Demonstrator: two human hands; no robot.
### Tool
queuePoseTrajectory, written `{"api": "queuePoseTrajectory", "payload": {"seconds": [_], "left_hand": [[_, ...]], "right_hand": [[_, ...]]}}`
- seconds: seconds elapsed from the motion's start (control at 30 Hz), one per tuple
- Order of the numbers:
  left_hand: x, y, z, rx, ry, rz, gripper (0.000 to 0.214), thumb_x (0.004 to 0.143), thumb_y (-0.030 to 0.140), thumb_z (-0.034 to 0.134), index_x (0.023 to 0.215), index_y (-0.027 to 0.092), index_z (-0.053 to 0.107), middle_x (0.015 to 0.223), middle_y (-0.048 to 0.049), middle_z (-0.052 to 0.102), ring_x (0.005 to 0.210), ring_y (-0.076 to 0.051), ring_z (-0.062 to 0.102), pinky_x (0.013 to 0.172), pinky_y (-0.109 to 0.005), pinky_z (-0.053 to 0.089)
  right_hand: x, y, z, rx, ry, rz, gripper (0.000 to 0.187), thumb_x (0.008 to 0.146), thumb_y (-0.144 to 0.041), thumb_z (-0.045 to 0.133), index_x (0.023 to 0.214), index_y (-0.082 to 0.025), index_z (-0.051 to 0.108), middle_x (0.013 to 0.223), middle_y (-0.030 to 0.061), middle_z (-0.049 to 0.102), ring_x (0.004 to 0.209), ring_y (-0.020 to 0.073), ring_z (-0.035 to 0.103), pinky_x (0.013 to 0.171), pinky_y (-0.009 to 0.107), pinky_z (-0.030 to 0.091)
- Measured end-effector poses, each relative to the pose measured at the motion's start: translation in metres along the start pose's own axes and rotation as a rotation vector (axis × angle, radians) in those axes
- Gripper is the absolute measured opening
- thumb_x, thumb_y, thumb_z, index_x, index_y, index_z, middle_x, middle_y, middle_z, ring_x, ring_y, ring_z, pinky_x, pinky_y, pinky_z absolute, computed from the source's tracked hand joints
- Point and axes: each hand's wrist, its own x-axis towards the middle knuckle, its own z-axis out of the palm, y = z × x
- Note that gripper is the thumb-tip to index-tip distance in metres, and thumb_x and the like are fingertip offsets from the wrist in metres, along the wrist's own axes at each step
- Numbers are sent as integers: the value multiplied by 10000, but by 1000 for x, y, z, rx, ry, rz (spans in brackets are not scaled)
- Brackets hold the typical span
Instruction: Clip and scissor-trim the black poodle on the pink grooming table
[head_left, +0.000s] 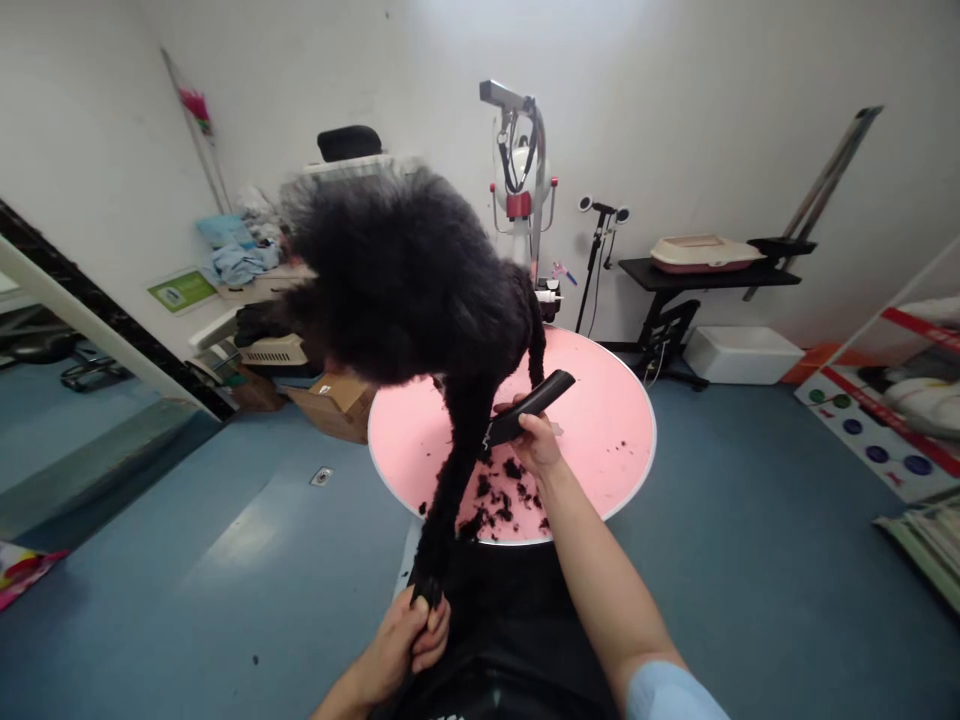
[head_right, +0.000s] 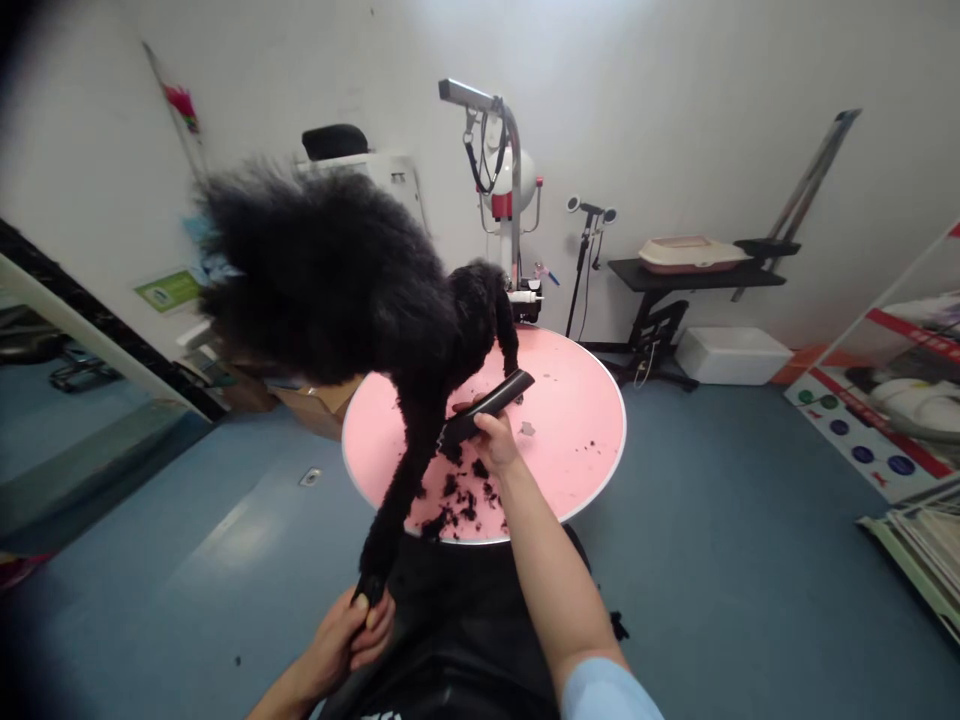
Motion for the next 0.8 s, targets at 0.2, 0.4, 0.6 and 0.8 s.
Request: {"api": "queuePoseTrajectory", "payload": {"seconds": [0.2,0.4,0.6,0.8], "left_hand": [[2,0,4,-32,-39,24,425,921,536,515,729,174,403,550,90,262,413,-17,174,403,-151,167],[9,0,11,-77,-103,52,415,933,527,496,734,175,403,547,89,260,404,-17,181,410,-159,174],[12,-1,6,-12,-75,51,433,924,559,488,736,181,392,555,88,265,410,-21,174,409,-167,176],[22,-7,17,173,46,-4,517,847,688,501,733,200,373,553,96,252,437,-40,163,412,-188,169]], "right_hand": [[-18,18,-4,236,260,101,259,627,-237,655,877,-180,616,754,32,748,535,139,645,387,184,451],[-9,21,3,345,404,163,85,675,-241,588,719,-171,607,444,-77,545,308,35,361,349,139,400],[-47,48,3,226,232,265,170,638,-306,693,690,-184,586,544,-39,639,353,62,482,335,148,409],[-53,18,3,119,166,42,307,661,-365,762,882,-217,610,780,-4,742,576,120,659,394,155,451]]}}
